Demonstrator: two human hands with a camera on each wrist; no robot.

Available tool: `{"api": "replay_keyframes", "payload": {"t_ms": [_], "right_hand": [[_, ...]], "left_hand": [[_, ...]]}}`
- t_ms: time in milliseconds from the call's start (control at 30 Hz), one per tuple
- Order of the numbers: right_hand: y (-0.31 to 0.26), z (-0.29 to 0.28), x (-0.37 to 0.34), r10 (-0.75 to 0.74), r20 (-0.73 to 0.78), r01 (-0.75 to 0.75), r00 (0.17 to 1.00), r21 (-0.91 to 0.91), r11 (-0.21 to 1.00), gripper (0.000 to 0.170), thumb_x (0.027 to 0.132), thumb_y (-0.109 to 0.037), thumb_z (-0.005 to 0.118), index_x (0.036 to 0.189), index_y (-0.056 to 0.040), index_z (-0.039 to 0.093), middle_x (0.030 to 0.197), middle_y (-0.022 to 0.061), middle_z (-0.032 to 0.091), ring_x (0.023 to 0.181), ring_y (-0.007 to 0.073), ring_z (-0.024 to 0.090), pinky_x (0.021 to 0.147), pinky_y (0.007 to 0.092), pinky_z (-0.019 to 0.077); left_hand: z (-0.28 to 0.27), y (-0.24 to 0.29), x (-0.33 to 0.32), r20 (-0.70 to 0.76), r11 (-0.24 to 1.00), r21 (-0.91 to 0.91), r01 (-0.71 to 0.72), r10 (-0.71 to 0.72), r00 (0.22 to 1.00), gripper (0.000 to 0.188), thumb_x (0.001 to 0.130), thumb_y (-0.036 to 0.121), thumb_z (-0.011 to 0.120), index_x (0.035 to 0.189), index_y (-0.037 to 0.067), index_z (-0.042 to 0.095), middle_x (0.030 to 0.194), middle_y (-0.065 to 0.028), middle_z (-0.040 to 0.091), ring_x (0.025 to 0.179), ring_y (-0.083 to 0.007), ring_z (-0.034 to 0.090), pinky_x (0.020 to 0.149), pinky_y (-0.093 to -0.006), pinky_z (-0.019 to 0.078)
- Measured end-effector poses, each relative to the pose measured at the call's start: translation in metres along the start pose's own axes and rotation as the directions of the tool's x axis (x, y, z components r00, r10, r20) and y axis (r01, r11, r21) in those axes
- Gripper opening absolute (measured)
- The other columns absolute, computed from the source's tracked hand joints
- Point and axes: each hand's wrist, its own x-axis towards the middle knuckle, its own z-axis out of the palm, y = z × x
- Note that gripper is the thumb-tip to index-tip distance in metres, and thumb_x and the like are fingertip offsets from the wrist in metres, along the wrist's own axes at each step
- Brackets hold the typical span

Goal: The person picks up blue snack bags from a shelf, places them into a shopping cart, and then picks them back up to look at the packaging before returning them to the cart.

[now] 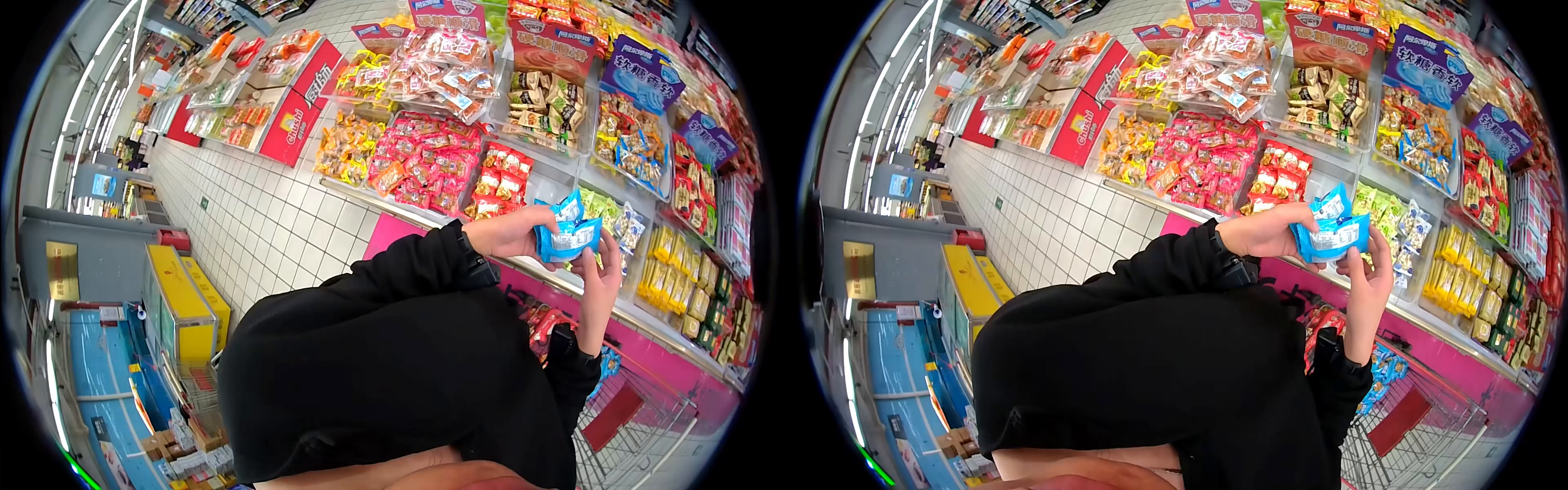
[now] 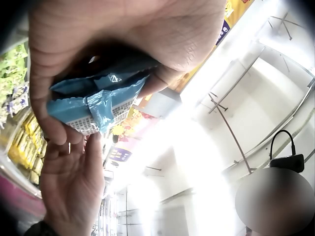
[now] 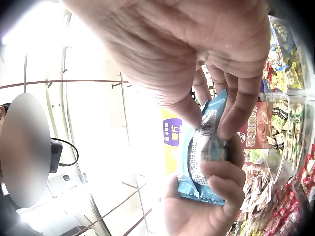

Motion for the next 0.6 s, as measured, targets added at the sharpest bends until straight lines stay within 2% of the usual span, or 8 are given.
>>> {"api": "replay_keyframes", "payload": {"t_ms": [67, 167, 300, 367, 467, 500, 533, 600], "right_hand": [[0.0, 0.002, -0.004, -0.007, -0.03, 0.008, 1.0, 0.013, 1.0, 0.055, 0.099, -0.014, 0.063, 0.148, -0.0018, 0.041, 0.142, 0.0171, 0.051, 0.097, 0.0152, 0.066, 0.084, 0.0273, 0.0547], [0.0, -0.018, -0.014, -0.087, -0.194, 0.1, 0.977, 0.06, 0.993, 0.053, 0.101, -0.016, 0.062, 0.147, -0.0003, 0.042, 0.142, 0.0184, 0.05, 0.098, 0.0169, 0.066, 0.085, 0.0304, 0.0552], [0.015, -0.022, -0.027, 0.037, -0.082, -0.009, 0.996, 0.32, 0.947, 0.056, 0.106, -0.021, 0.054, 0.153, -0.0003, 0.034, 0.15, 0.0214, 0.043, 0.117, 0.0262, 0.062, 0.1, 0.0366, 0.051], [0.024, -0.014, -0.03, 0.011, -0.026, -0.004, 1.0, 0.266, 0.964, 0.057, 0.107, -0.029, 0.053, 0.154, -0.0022, 0.035, 0.15, 0.0151, 0.045, 0.127, 0.0272, 0.056, 0.104, 0.0393, 0.0475], [0.033, -0.006, -0.026, 0.12, -0.02, -0.109, 0.993, 0.295, 0.949, 0.06, 0.103, -0.027, 0.059, 0.153, -0.0038, 0.034, 0.145, 0.0118, 0.048, 0.125, 0.0205, 0.054, 0.101, 0.0364, 0.0479], [0.037, -0.002, -0.021, 0.131, -0.023, -0.115, 0.991, 0.354, 0.928, 0.061, 0.102, -0.024, 0.062, 0.152, -0.0026, 0.035, 0.146, 0.0111, 0.047, 0.125, 0.0176, 0.053, 0.1, 0.0346, 0.0479], [0.046, 0.001, -0.021, 0.136, -0.035, -0.111, 0.99, 0.402, 0.909, 0.063, 0.1, -0.022, 0.065, 0.151, -0.0026, 0.034, 0.141, 0.0101, 0.05, 0.121, 0.0168, 0.055, 0.098, 0.0339, 0.049], [0.072, 0.005, -0.011, 0.093, -0.035, -0.07, 0.995, 0.413, 0.908, 0.067, 0.096, -0.019, 0.071, 0.15, -0.0028, 0.034, 0.131, 0.008, 0.055, 0.115, 0.0156, 0.057, 0.093, 0.0324, 0.0509]], "left_hand": [[0.001, -0.003, 0.001, 0.002, 1.0, 0.023, 0.003, -0.003, 1.0, 0.046, 0.092, 0.017, 0.054, 0.135, 0.001, 0.046, 0.125, -0.0163, 0.063, 0.104, -0.0297, 0.067, 0.087, -0.048, 0.0579], [0.029, -0.02, 0.018, -0.124, 0.986, 0.094, -0.134, 0.145, 0.982, 0.047, 0.091, 0.013, 0.054, 0.136, 0.002, 0.045, 0.123, -0.0153, 0.063, 0.102, -0.0299, 0.068, 0.084, -0.048, 0.0584], [0.035, -0.037, 0.028, -0.19, 0.896, 0.394, -0.206, 0.299, 0.935, 0.066, 0.091, 0.008, 0.058, 0.152, 0.004, 0.033, 0.13, -0.0109, 0.057, 0.116, -0.0208, 0.059, 0.096, -0.0344, 0.0492], [0.048, -0.043, 0.028, -0.038, 0.684, 0.698, -0.213, 0.333, 0.942, 0.074, 0.097, 0.023, 0.063, 0.158, 0.004, 0.024, 0.147, -0.0141, 0.044, 0.137, -0.0247, 0.041, 0.114, -0.0355, 0.0334], [0.028, -0.068, 0.035, -0.049, 0.585, 0.793, -0.171, 0.34, 0.939, 0.07, 0.107, 0.042, 0.048, 0.162, 0.01, 0.019, 0.164, -0.0141, 0.022, 0.152, -0.0259, 0.02, 0.122, -0.037, 0.018], [0.026, -0.069, 0.035, -0.115, 0.616, 0.778, -0.123, 0.333, 0.936, 0.065, 0.108, 0.04, 0.046, 0.161, 0.01, 0.024, 0.163, -0.0114, 0.026, 0.15, -0.0247, 0.025, 0.121, -0.0373, 0.0216], [0.018, -0.079, 0.037, -0.11, 0.754, 0.631, -0.185, 0.322, 0.94, 0.059, 0.109, 0.036, 0.046, 0.159, 0.01, 0.03, 0.16, -0.0099, 0.032, 0.147, -0.0221, 0.03, 0.119, -0.037, 0.0269], [0.001, -0.082, 0.036, -0.234, 0.709, 0.701, -0.083, 0.338, 0.911, 0.051, 0.107, 0.023, 0.051, 0.153, 0.007, 0.037, 0.149, -0.0098, 0.045, 0.135, -0.0193, 0.045, 0.11, -0.0354, 0.0403]]}}
